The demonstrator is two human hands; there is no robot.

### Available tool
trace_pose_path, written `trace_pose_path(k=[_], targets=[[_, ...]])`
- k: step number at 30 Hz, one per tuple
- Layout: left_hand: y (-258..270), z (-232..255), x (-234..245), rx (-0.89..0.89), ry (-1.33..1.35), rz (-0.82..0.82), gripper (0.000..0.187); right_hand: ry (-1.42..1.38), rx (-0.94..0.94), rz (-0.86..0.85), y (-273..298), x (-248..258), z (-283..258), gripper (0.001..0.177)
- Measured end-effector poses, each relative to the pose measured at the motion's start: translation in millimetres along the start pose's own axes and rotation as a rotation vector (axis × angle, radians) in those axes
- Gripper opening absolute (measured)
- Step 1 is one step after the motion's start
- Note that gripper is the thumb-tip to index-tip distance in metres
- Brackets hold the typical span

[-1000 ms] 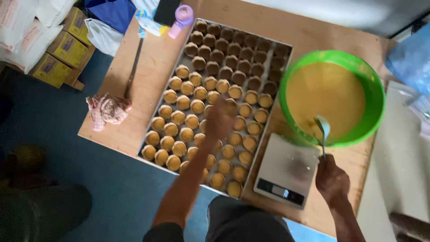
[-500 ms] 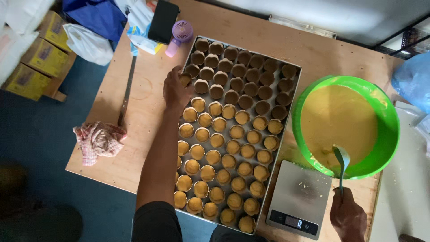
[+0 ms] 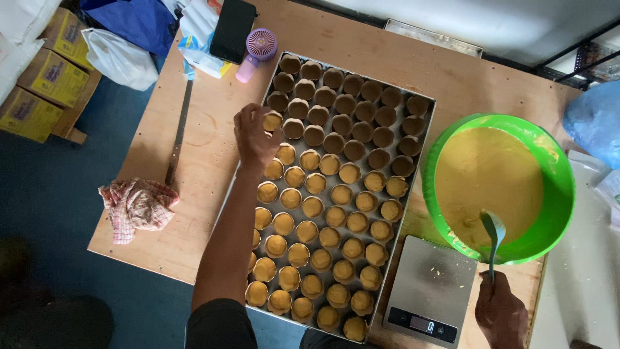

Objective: The person scoops batter from a green bowl and fills paper cupcake molds placed on a digital scale. They repeatedly weigh each filled mold to ensure consistent portion sizes before moving it to a tray.

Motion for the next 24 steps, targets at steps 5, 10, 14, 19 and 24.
trace_pose_path(k=[5,10,14,19,24], targets=[[-2,14,-19,-0.044,-0.165,-0.112,0.018,-0.022,-0.044,-0.056,-6,-4,2,0.025],[11,-30,-73,-0.023,-0.108,-0.067,0.02,0.086,-0.091,-0.215,-10,-5,4,0.03],[-7,27,-27,-0.091,-0.111,0.069,0.031,-0.07,-0.017,-0.106,-5,22,-10,0.025],[11,45,-7,-0.284,-0.189,0.227,0.02,-0.074,-0.049,-0.165,-18,54,-5,0.042],[61,104,23,0.146,0.048,-0.126,0.008,0.044,0.194,-0.103,-48,84,-13,0.036]])
Point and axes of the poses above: each hand's wrist, its own y-axis away from the middle knuckle, its own x-axis out of the back of the hand, z = x × y, the point moved 3 cm from there along -y, towards the middle knuckle, and after that the axes turned 8 degrees about z, right-handed, at the moved point
